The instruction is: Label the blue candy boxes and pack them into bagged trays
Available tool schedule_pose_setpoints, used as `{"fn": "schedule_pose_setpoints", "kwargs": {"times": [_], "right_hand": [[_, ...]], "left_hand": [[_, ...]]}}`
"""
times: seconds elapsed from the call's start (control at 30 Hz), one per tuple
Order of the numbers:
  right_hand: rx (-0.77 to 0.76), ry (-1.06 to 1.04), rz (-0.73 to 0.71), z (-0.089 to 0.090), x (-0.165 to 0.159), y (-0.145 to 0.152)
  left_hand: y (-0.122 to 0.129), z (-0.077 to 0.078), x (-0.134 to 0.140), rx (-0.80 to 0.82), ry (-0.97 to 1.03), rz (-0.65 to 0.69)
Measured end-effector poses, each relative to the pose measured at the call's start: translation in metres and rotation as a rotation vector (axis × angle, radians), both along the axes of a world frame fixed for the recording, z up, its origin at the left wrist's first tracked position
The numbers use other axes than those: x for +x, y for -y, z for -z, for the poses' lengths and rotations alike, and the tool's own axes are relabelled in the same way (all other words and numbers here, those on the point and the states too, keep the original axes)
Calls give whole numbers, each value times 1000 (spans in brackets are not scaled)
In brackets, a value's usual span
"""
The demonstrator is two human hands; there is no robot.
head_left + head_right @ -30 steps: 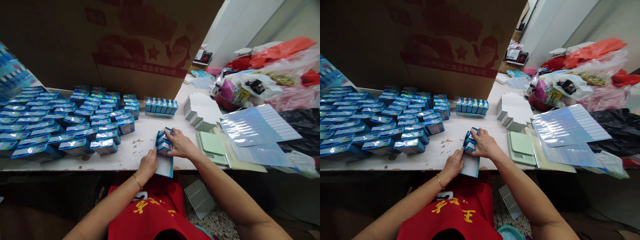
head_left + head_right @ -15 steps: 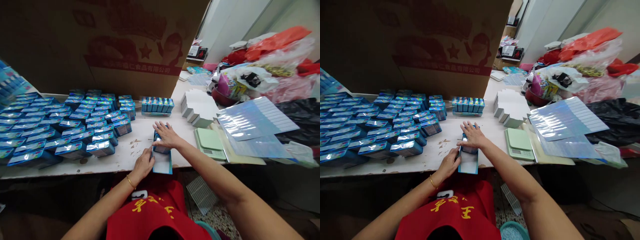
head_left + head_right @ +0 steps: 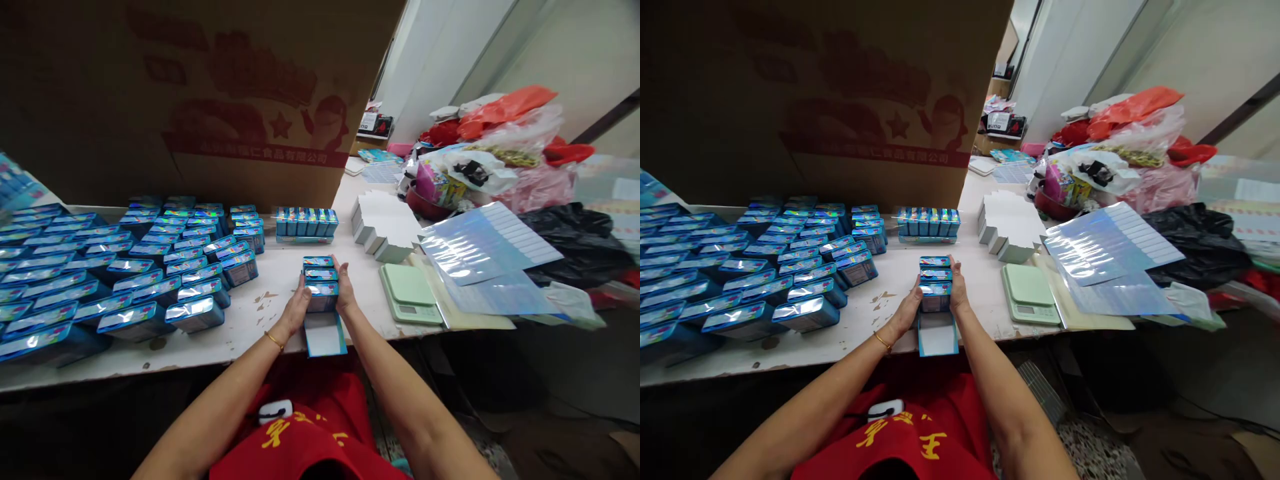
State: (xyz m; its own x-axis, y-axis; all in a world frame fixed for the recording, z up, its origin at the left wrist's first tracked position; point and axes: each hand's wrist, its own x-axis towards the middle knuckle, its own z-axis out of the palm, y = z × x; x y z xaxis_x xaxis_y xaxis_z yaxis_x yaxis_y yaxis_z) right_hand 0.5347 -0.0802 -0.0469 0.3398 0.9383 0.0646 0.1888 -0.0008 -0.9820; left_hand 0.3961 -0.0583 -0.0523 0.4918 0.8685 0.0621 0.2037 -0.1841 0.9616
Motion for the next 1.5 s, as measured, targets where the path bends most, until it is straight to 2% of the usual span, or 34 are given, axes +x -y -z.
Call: {"fn": "schedule_pose_setpoints", "kwargs": {"times": [0.07,0.13,0.2,0.27,0.33,0.43,0.5,0.6,0.7,0.77,0.9,1.1,1.17,1.27,1.33,1.4,1.5], "right_hand": [[-6,-24,-36,-2,8,-4],[-39,44,-44,-10,21,-3],[-30,205,0,-26,32,-4],[71,415,10,-49,31,-14],[205,632,-126,-72,11,-34],[299,1000,-500,-91,-46,-81],[317,1209,-690,-91,-88,-116],[274,1393,-854,-80,-136,-159],[154,1483,-924,-69,-158,-179],[176,1511,-915,-66,-160,-178],[265,1504,-832,-70,-150,-153],[136,1384,-766,-83,-121,-72],[108,1316,-769,-84,-116,-43],[103,1174,-761,-80,-113,-10],[90,1029,-760,-72,-107,3],[62,782,-702,-59,-99,10],[-6,259,-435,-27,-96,12]], "left_hand": [[3,2,1,21,-43,55],[6,5,-5,80,-92,77],[10,11,-15,137,-153,87],[16,16,-30,170,-223,49],[24,20,-48,228,-270,-27],[35,20,-82,401,-313,-126],[38,19,-107,502,-344,-167],[36,18,-139,555,-395,-249],[31,21,-160,550,-421,-293],[28,24,-167,539,-414,-281],[22,24,-169,498,-342,-281],[26,17,-159,385,-147,-356],[28,16,-154,372,-115,-331],[30,20,-147,311,-120,-219],[29,24,-144,250,-105,-131],[26,28,-144,223,-82,-89],[18,28,-144,223,-52,-99]]}}
